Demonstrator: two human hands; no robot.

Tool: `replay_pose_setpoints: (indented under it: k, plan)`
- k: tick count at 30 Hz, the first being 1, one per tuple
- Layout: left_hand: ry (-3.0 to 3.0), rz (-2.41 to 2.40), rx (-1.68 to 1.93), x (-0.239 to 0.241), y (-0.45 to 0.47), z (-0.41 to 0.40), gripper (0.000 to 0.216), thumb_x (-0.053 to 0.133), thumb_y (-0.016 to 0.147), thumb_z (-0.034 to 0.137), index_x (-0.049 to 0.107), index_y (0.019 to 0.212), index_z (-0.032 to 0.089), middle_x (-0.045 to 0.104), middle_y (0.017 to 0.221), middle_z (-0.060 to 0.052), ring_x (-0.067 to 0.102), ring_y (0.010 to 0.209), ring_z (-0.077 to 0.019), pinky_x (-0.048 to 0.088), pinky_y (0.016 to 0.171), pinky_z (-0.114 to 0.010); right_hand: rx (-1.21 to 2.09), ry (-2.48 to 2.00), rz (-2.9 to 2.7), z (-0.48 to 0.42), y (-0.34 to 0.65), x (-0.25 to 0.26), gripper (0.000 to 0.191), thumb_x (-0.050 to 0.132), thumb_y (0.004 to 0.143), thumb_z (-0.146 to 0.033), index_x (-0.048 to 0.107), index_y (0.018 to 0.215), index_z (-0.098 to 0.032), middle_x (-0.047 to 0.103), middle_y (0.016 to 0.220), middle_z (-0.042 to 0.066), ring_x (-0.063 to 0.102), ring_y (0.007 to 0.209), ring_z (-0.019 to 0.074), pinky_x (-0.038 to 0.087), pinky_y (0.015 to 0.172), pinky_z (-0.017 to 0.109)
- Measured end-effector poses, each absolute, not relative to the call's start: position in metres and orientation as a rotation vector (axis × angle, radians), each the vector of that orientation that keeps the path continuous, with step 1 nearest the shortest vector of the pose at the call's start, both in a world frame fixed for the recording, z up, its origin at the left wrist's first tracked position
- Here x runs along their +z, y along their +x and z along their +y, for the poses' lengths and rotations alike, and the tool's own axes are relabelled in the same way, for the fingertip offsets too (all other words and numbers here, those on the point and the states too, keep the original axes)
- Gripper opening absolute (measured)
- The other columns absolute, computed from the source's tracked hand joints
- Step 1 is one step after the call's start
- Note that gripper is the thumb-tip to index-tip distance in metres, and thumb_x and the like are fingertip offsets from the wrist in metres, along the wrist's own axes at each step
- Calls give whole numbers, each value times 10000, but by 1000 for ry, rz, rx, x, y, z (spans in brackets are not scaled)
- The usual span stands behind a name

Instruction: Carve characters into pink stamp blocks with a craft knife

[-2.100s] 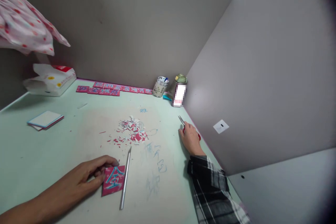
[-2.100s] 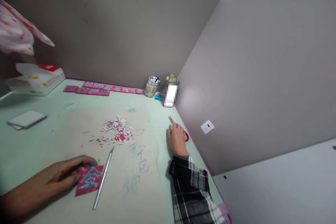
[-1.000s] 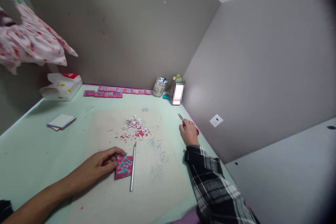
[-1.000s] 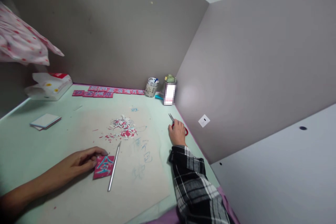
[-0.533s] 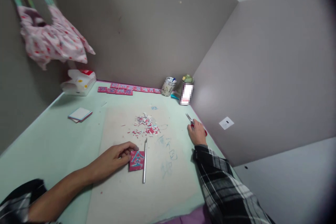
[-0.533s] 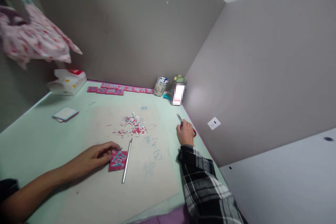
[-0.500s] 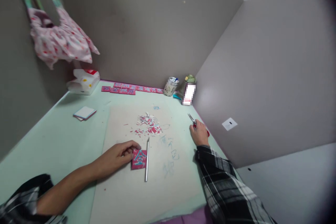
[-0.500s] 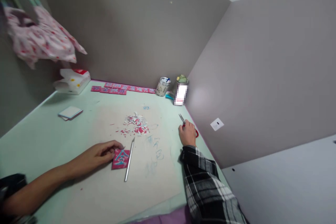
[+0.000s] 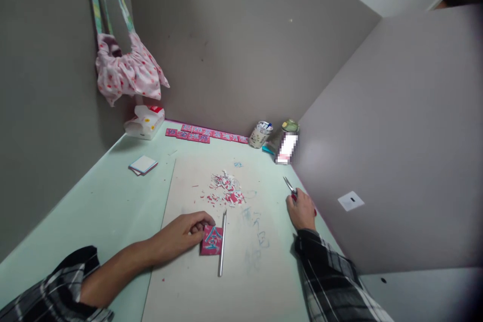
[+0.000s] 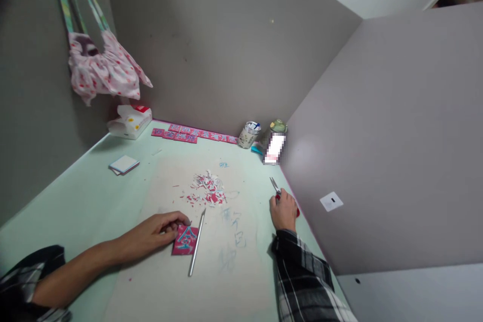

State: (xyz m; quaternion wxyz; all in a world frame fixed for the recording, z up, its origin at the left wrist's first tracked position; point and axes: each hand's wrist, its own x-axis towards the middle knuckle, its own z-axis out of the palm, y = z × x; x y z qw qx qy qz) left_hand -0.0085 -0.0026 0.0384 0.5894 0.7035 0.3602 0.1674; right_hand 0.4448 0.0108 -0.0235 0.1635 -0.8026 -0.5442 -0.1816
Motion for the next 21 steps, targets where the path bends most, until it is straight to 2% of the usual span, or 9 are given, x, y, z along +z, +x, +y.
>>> replay_pose_setpoints:
  k: [8, 14, 18, 21]
  plan:
    - [1642, 848, 342, 41, -9, 0, 341, 514, 908, 378, 683, 1151, 210, 714, 1042, -61, 615, 962, -238, 468, 878, -344, -488, -2262, -1536, 7, 445, -25, 390, 458, 968, -301, 599, 1284, -121, 695, 1203, 210, 609, 1149, 341, 458, 1017, 469]
    - [1645, 870, 301, 25, -10, -1, 341, 508, 927, 437, 674, 1181, 281, 741, 1103, -54, 648, 1012, -269, 492, 929, -378, -471, -2232, -1505, 7, 442, -24, 408, 474, 957, -308, 593, 1301, -125, 687, 1206, 211, 607, 1160, 338, 476, 1018, 481]
    - [1665, 851, 307, 16, -12, -1, 334, 512, 934, 493, 683, 1160, 316, 752, 1119, -62, 664, 1034, -300, 511, 964, -408, -444, -2211, -1533, 4, 440, -20, 417, 461, 966, -357, 593, 1304, -151, 680, 1251, 209, 595, 1200, 350, 461, 1065, 539]
    - [1662, 826, 337, 7, -13, -2, 352, 519, 933, 538, 691, 1167, 338, 760, 1154, -66, 679, 1053, -315, 535, 963, -409, -393, -2158, -1641, 0, 435, -9, 448, 453, 980, -378, 589, 1335, -141, 637, 1370, 245, 542, 1328, 383, 408, 1122, 617]
